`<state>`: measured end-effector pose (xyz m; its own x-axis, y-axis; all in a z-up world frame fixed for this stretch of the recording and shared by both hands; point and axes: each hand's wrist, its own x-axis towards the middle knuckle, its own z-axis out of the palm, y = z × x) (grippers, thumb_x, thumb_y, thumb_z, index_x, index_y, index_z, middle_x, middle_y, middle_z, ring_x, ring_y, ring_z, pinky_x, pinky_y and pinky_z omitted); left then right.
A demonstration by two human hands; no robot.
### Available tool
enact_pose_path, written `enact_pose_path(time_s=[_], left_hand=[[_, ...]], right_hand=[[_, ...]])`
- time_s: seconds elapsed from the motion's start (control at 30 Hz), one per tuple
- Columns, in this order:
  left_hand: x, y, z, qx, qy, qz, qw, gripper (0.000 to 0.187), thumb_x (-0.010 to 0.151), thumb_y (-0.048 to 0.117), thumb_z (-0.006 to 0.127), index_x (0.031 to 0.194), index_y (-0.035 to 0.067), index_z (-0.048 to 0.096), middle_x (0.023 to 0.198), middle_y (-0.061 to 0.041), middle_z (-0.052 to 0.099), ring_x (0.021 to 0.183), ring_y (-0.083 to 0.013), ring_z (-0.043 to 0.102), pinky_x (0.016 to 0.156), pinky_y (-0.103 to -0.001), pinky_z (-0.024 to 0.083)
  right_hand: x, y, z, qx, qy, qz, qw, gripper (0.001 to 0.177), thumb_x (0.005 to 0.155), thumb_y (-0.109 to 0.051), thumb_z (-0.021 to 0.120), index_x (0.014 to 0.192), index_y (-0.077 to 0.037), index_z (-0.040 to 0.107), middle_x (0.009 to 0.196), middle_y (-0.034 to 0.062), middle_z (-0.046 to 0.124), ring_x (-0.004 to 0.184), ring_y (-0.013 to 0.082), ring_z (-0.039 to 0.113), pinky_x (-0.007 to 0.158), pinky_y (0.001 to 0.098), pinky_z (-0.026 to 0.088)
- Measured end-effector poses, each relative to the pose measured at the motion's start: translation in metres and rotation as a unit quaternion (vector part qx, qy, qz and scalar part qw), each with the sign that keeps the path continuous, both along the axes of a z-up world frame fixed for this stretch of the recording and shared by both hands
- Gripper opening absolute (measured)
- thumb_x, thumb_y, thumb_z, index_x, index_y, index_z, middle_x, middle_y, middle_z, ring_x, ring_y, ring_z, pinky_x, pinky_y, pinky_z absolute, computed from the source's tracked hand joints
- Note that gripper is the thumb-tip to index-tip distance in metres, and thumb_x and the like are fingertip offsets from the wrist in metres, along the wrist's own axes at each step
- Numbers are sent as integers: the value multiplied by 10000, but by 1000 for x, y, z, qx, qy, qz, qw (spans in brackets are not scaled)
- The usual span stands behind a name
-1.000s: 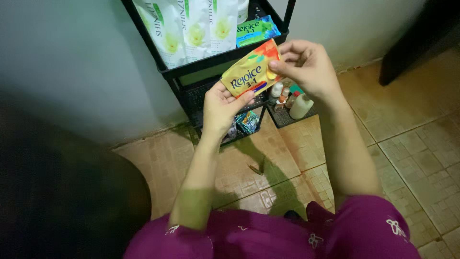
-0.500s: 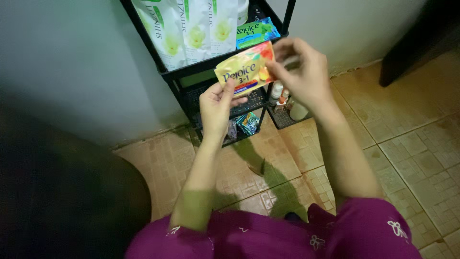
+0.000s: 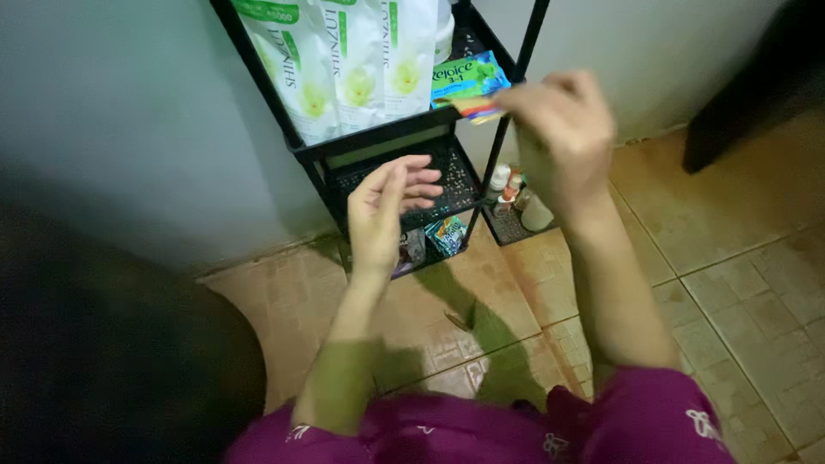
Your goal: The person organizes personal care items on a black metal shelving unit. They pick up sachets and boxes from a nearby surface, inspect them, and place them on the shelves. They also move bottles and other small items between shelves to arrange them.
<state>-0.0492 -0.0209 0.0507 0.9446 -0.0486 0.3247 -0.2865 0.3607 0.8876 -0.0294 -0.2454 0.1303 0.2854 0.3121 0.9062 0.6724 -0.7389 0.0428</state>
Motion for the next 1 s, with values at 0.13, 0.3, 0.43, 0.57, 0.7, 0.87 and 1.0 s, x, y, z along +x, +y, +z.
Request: enact_pose_path(time_s=[0.13, 0.3, 0.43, 0.57, 0.7, 0.87, 1.0], left_hand=[[10, 12, -2, -5, -13, 11, 1000, 356, 1103, 258, 518, 1231, -42, 661, 1074, -149, 757, 913, -174, 737, 790, -280, 568], [19, 24, -8, 15, -26, 13, 999, 332, 1108, 240, 512, 1219, -36, 660, 1079, -145, 756, 928, -176, 736, 810, -281, 562], [24, 27, -13, 37, -34, 20, 999, 316, 1106, 219, 517, 1208, -39, 668, 1071, -141, 758, 924, -169, 731, 819, -280, 554], [30, 28, -16, 40, -24, 21, 999, 295, 1096, 198, 529, 1200, -37, 672, 1064, -137, 760, 921, -158, 718, 830, -275, 541], [37, 27, -20, 43, -18, 13, 999, 286, 1094, 187, 531, 1202, -36, 673, 1061, -134, 758, 923, -151, 714, 834, -265, 535], [39, 26, -22, 35, -21, 6, 999, 277, 1093, 178, 539, 1206, -36, 674, 1067, -133, 756, 930, -149, 710, 831, -262, 528], [39, 24, -21, 55, -23, 9, 998, 278, 1094, 177, 536, 1197, -36, 681, 1066, -131, 759, 930, -148, 711, 839, -266, 539]], right_hand=[[40, 9, -5, 101, -48, -18, 994, 153, 939, 92, 769, 1051, -12, 776, 1080, 118, 778, 1044, 304, 689, 903, 390, 582], [78, 25, -28, 137, -68, -2, 988, 119, 972, 93, 774, 1058, 14, 751, 1121, 138, 753, 1181, 317, 712, 1026, 424, 591], [94, 30, -42, 120, -84, -24, 989, 147, 920, 132, 755, 1034, 43, 731, 1118, 154, 737, 1185, 359, 694, 1007, 435, 588], [101, 32, -46, 122, -81, -17, 989, 166, 894, 159, 736, 1030, 67, 714, 1114, 163, 720, 1178, 380, 690, 1014, 447, 594], [101, 30, -51, 101, -109, -33, 988, 177, 879, 151, 759, 1029, 61, 729, 1101, 175, 724, 1141, 373, 694, 986, 445, 599], [104, 26, -50, 160, -156, -32, 974, 172, 892, 109, 805, 1018, 32, 716, 1010, 144, 718, 998, 299, 735, 868, 396, 628], [112, 38, -48, 257, -104, -95, 956, 154, 926, 65, 832, 1050, 2, 767, 931, 100, 718, 799, 209, 715, 679, 332, 580]])
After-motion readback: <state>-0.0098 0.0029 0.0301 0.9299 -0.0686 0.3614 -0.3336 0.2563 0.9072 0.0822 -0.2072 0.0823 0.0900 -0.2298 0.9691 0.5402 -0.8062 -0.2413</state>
